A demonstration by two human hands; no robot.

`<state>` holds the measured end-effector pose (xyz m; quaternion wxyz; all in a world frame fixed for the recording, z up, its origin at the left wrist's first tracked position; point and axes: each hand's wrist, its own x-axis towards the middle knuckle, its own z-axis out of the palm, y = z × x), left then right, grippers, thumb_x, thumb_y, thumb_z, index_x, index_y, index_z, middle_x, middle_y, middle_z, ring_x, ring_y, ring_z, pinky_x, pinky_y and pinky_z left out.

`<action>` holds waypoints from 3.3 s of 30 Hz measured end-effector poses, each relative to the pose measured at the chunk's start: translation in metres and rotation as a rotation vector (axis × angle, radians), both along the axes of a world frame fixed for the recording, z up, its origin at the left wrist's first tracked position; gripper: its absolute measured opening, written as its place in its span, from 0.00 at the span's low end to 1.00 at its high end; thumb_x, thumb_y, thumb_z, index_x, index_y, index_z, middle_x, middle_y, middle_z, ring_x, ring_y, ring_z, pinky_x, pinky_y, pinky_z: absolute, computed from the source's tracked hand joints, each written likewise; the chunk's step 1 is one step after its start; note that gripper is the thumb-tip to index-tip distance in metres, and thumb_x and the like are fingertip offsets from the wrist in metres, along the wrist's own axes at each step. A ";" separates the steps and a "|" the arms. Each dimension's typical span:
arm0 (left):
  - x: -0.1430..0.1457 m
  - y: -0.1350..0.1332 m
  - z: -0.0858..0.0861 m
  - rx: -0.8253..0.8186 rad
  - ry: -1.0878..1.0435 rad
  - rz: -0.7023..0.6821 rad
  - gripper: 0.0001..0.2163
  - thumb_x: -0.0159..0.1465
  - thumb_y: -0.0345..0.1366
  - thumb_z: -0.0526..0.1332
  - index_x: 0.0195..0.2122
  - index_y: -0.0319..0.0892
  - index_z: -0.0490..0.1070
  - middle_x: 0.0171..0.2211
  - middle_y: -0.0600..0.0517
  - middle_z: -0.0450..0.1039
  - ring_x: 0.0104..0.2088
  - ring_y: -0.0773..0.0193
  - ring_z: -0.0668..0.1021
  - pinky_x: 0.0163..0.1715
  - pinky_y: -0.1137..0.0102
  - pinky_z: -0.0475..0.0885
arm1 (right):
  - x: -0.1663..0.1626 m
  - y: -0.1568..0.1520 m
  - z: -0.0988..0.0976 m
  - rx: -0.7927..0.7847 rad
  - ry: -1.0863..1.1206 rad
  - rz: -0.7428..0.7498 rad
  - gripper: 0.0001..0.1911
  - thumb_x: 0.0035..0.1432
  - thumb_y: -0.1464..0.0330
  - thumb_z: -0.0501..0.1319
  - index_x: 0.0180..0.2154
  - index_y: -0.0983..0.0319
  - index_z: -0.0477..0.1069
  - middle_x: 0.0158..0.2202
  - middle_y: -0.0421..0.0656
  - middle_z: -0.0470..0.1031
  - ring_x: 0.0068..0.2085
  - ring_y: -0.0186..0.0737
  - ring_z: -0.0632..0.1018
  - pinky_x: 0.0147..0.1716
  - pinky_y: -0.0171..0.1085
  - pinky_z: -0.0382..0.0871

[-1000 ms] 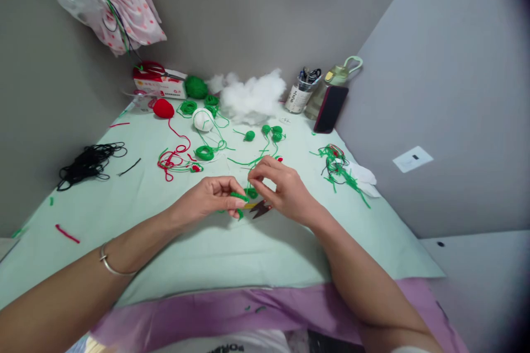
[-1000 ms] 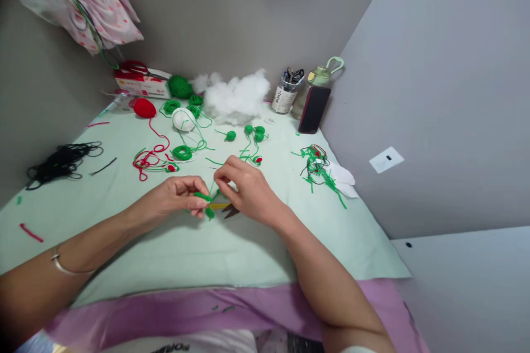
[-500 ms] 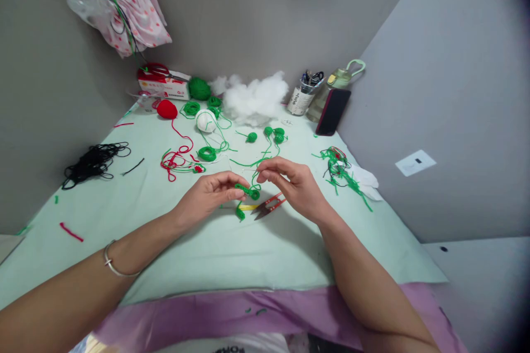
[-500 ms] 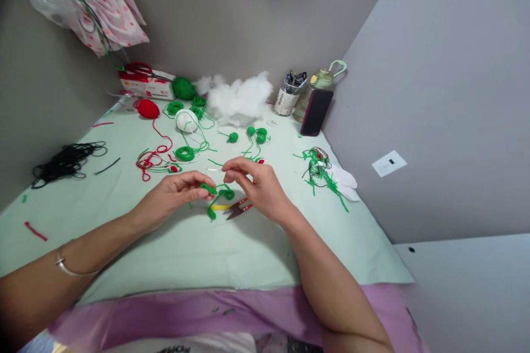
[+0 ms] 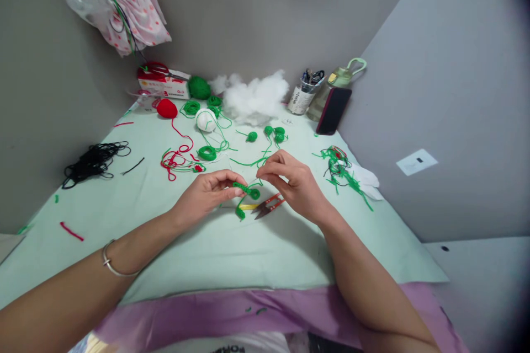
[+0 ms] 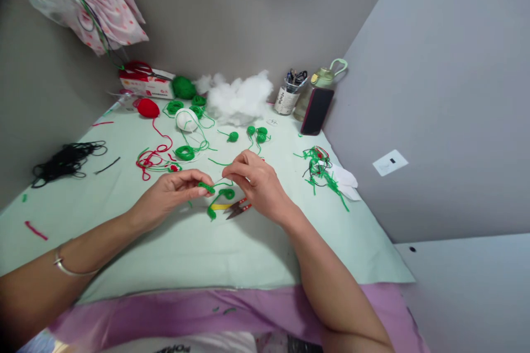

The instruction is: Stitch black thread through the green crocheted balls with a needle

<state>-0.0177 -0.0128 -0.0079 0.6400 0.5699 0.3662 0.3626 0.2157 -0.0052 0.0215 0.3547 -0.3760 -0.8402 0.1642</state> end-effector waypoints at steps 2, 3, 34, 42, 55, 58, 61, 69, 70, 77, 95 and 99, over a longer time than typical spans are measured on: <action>0.000 0.000 0.000 -0.003 0.006 -0.008 0.07 0.64 0.38 0.68 0.41 0.43 0.78 0.39 0.51 0.78 0.40 0.62 0.78 0.45 0.67 0.72 | 0.000 0.000 0.000 0.006 -0.006 -0.001 0.09 0.68 0.74 0.58 0.39 0.59 0.77 0.37 0.43 0.72 0.39 0.37 0.74 0.38 0.38 0.69; 0.000 0.000 0.000 -0.006 0.007 -0.011 0.07 0.64 0.38 0.68 0.41 0.43 0.78 0.39 0.52 0.78 0.41 0.62 0.78 0.45 0.67 0.72 | 0.000 0.000 0.001 0.010 -0.009 0.000 0.10 0.68 0.74 0.58 0.39 0.59 0.77 0.37 0.43 0.72 0.39 0.37 0.74 0.38 0.37 0.69; 0.002 0.002 -0.004 -0.108 -0.080 0.004 0.11 0.60 0.41 0.70 0.39 0.40 0.73 0.34 0.53 0.75 0.36 0.64 0.79 0.44 0.67 0.74 | -0.021 -0.014 -0.012 0.084 -0.072 0.109 0.08 0.70 0.70 0.56 0.45 0.60 0.74 0.41 0.48 0.79 0.42 0.38 0.79 0.40 0.36 0.74; 0.006 0.002 -0.006 -0.177 -0.083 -0.039 0.12 0.58 0.39 0.71 0.34 0.41 0.68 0.30 0.55 0.75 0.35 0.62 0.82 0.42 0.66 0.74 | -0.025 -0.019 0.002 -0.411 0.425 0.143 0.06 0.69 0.64 0.58 0.40 0.59 0.69 0.40 0.45 0.77 0.31 0.34 0.79 0.27 0.33 0.74; 0.002 0.003 -0.003 -0.126 0.004 -0.062 0.09 0.59 0.36 0.71 0.34 0.40 0.71 0.23 0.58 0.73 0.23 0.70 0.75 0.29 0.73 0.70 | 0.025 0.008 0.019 -0.135 0.815 -0.162 0.02 0.65 0.66 0.63 0.37 0.56 0.73 0.26 0.37 0.69 0.37 0.37 0.80 0.49 0.42 0.74; 0.002 0.004 -0.004 -0.145 -0.029 -0.050 0.10 0.58 0.37 0.72 0.36 0.39 0.75 0.27 0.55 0.76 0.29 0.68 0.78 0.36 0.71 0.74 | 0.017 0.000 0.017 -0.163 0.440 -0.046 0.03 0.64 0.69 0.65 0.37 0.57 0.78 0.35 0.42 0.76 0.38 0.37 0.77 0.40 0.38 0.73; 0.002 0.003 -0.004 -0.147 -0.038 -0.048 0.10 0.58 0.37 0.72 0.37 0.40 0.76 0.30 0.54 0.78 0.31 0.67 0.79 0.39 0.69 0.74 | 0.010 -0.004 0.013 -0.098 0.151 0.042 0.05 0.65 0.71 0.63 0.38 0.57 0.79 0.38 0.43 0.75 0.40 0.38 0.76 0.39 0.38 0.70; 0.002 0.003 -0.003 -0.120 -0.011 -0.054 0.10 0.59 0.38 0.72 0.38 0.41 0.77 0.30 0.54 0.77 0.33 0.66 0.79 0.41 0.68 0.73 | 0.007 -0.004 0.008 0.006 -0.134 0.053 0.08 0.67 0.74 0.59 0.39 0.60 0.77 0.35 0.43 0.69 0.38 0.37 0.73 0.37 0.37 0.67; 0.002 0.003 -0.003 -0.121 -0.008 -0.054 0.09 0.59 0.38 0.71 0.38 0.41 0.77 0.30 0.54 0.77 0.33 0.66 0.79 0.41 0.68 0.73 | 0.007 -0.004 0.008 0.009 -0.145 0.052 0.08 0.67 0.74 0.59 0.39 0.60 0.77 0.34 0.43 0.69 0.38 0.37 0.73 0.37 0.37 0.67; 0.002 0.002 0.000 -0.108 -0.005 -0.065 0.08 0.59 0.37 0.71 0.38 0.41 0.78 0.31 0.54 0.77 0.32 0.67 0.79 0.40 0.70 0.73 | 0.008 -0.004 0.008 0.005 -0.165 0.052 0.09 0.68 0.74 0.58 0.39 0.60 0.77 0.34 0.43 0.69 0.37 0.37 0.72 0.36 0.36 0.66; 0.003 0.003 -0.005 -0.156 -0.139 -0.064 0.09 0.59 0.36 0.72 0.36 0.40 0.74 0.31 0.54 0.77 0.34 0.67 0.80 0.41 0.69 0.76 | -0.007 -0.003 -0.004 -0.188 0.037 0.086 0.07 0.66 0.74 0.61 0.42 0.61 0.77 0.36 0.42 0.74 0.35 0.34 0.74 0.35 0.34 0.68; 0.004 0.003 -0.006 -0.185 -0.171 -0.064 0.12 0.57 0.36 0.73 0.36 0.39 0.73 0.32 0.53 0.77 0.35 0.64 0.82 0.43 0.67 0.77 | -0.012 -0.008 -0.004 -0.185 0.072 0.154 0.06 0.67 0.70 0.61 0.45 0.61 0.75 0.38 0.43 0.77 0.36 0.34 0.76 0.35 0.32 0.69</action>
